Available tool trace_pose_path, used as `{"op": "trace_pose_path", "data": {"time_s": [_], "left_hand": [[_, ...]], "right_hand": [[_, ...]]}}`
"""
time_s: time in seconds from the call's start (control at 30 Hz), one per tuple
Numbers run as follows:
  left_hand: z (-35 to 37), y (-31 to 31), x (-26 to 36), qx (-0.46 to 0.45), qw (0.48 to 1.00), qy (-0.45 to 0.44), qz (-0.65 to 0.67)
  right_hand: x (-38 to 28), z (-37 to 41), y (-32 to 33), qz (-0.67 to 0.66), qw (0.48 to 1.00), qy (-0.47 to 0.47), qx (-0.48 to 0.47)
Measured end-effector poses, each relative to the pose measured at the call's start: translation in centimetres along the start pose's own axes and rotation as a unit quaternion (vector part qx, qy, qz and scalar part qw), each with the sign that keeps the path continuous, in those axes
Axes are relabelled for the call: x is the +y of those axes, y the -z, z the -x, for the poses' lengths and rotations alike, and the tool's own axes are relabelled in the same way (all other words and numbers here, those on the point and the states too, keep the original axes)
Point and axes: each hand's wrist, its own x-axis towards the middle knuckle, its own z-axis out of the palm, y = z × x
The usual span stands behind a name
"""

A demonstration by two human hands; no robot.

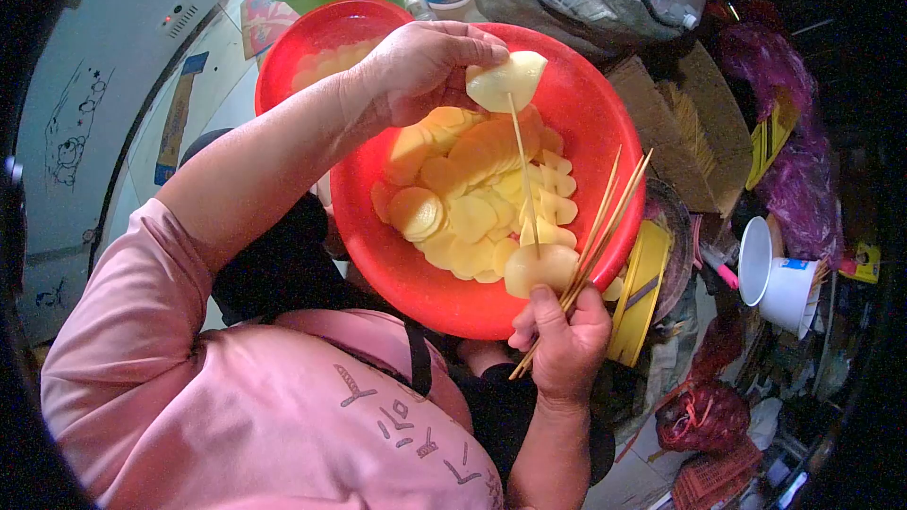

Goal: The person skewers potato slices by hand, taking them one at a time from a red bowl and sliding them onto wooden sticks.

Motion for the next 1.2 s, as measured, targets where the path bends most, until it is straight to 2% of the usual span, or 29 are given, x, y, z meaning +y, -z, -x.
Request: {"op": "trace_pose_path", "data": {"time_s": [0.17,0.23,0.3,0.4,0.53,0.63,0.7,0.73,0.77,0.8,0.83,0.9,0.93,1.2], "left_hand": [[0.8,-0.8,-1.4,-0.064,0.994,0.013,-0.086],[1.7,-1.6,-2.8,-0.099,0.978,0.056,-0.174],[2.7,-2.5,-4.3,-0.163,0.965,0.093,-0.182],[4.2,-3.7,-4.4,-0.15,0.971,0.133,-0.129],[3.8,-3.3,-4.4,-0.166,0.966,0.133,-0.148],[2.9,-2.8,-4.1,-0.172,0.962,0.113,-0.179],[1.7,-2.2,-4.1,-0.09,0.983,0.078,-0.139],[0.6,-1.4,-5.0,-0.088,0.968,0.044,-0.232],[0.4,-0.9,-5.8,-0.087,0.968,0.044,-0.232],[0.2,-0.3,-6.6,-0.144,0.879,-0.026,-0.453],[0.3,-0.1,-7.1,-0.192,0.733,-0.094,-0.645],[1.1,-0.3,-8.9,-0.25,0.612,-0.037,-0.749],[2.3,-1.3,-8.3,-0.242,0.56,-0.002,-0.792],[2.5,-2.6,-8.2,-0.234,0.556,0.017,-0.798]], "right_hand": [[-0.1,0.0,-0.4,-0.02,1.0,0.009,0.002],[-0.1,-0.1,-0.6,-0.028,1.0,0.009,0.005],[0.0,-0.3,-0.6,-0.043,0.999,0.008,0.007],[-0.3,-0.3,-0.8,-0.051,0.999,-0.003,0.02],[-0.1,-0.3,-0.6,-0.047,0.999,-0.004,0.016],[-0.1,-0.5,-0.4,-0.046,0.999,-0.002,0.022],[-0.3,-0.6,-0.3,-0.079,0.997,0.003,0.023],[-0.3,-0.6,-0.3,-0.079,0.997,0.003,0.022],[-0.3,-0.6,-0.2,-0.079,0.997,0.002,0.026],[-0.4,-0.6,-0.2,-0.079,0.996,0.001,0.03],[-0.4,-0.6,-0.2,-0.079,0.996,0.001,0.03],[-0.4,-0.5,-0.4,-0.075,0.997,-0.002,0.02],[-0.3,-0.4,-0.4,-0.074,0.997,-0.003,0.02],[-0.4,-0.5,-0.4,-0.056,0.998,-0.008,0.015]]}}
